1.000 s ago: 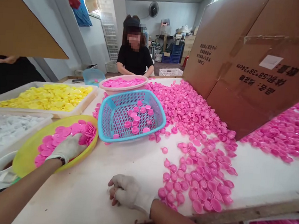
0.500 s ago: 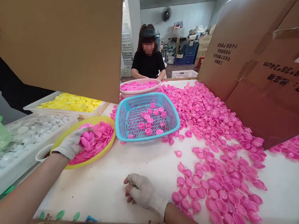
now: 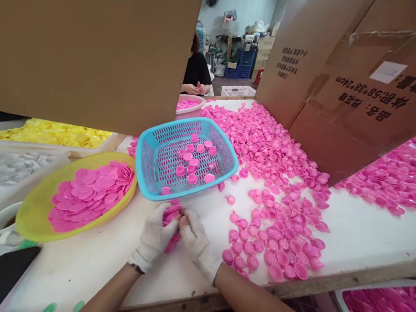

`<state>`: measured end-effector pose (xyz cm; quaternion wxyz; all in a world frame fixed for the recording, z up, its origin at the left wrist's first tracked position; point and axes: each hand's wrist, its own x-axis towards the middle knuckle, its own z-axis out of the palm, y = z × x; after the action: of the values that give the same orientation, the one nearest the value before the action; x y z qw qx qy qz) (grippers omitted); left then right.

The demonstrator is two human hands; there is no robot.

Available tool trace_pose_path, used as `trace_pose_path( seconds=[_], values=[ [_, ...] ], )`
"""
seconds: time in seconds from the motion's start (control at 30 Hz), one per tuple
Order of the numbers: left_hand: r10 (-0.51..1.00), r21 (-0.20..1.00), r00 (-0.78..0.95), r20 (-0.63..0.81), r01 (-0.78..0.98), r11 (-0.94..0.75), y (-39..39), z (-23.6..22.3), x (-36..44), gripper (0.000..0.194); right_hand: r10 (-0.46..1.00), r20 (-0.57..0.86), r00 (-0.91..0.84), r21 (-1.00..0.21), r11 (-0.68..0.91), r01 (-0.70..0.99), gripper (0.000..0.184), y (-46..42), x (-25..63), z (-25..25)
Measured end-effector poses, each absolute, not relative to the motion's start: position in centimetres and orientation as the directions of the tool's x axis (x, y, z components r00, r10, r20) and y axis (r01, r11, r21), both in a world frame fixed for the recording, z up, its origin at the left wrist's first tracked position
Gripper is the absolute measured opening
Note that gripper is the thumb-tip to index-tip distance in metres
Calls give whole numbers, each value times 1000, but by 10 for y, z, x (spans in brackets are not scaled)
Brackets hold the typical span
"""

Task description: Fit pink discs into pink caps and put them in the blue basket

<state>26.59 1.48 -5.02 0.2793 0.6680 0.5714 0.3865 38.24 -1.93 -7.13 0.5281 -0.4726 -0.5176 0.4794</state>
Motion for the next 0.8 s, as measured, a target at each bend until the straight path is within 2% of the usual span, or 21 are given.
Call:
trace_pose_path(
  seconds=[0.03, 0.1, 0.2, 0.33, 0.47, 0.57, 0.67, 0.8],
  values=[
    [951, 734, 96, 294, 615, -288, 17, -60, 266, 28, 992, 125, 17, -992, 125, 20, 30, -19, 385, -70],
    [901, 611, 181, 394, 681, -404, 19, -71, 265, 24, 989, 147, 27, -988, 145, 54, 29, -19, 388, -67],
    [882, 555, 238, 406, 703, -446, 16, -73, 259, 23, 992, 116, 38, -993, 115, 35, 31, -17, 391, -66],
    [896, 610, 255, 363, 662, -435, 12, -68, 252, 27, 994, 88, 58, -995, 85, 58, 32, -13, 394, -68],
    [939, 717, 175, 297, 608, -340, 14, -67, 247, 29, 994, 98, 51, -990, 93, 102, 33, -12, 396, -71],
    [948, 727, 107, 299, 619, -299, 18, -63, 245, 25, 993, 104, 55, -983, 95, 159, 31, -12, 399, -69],
    [935, 678, 85, 345, 666, -311, 18, -57, 242, 21, 983, 183, 26, -927, 164, 336, 25, -12, 405, -65],
    [937, 593, 167, 308, 736, -326, 4, -51, 238, 22, 963, 248, -106, -707, 255, 659, 22, -15, 411, -69]
  ],
)
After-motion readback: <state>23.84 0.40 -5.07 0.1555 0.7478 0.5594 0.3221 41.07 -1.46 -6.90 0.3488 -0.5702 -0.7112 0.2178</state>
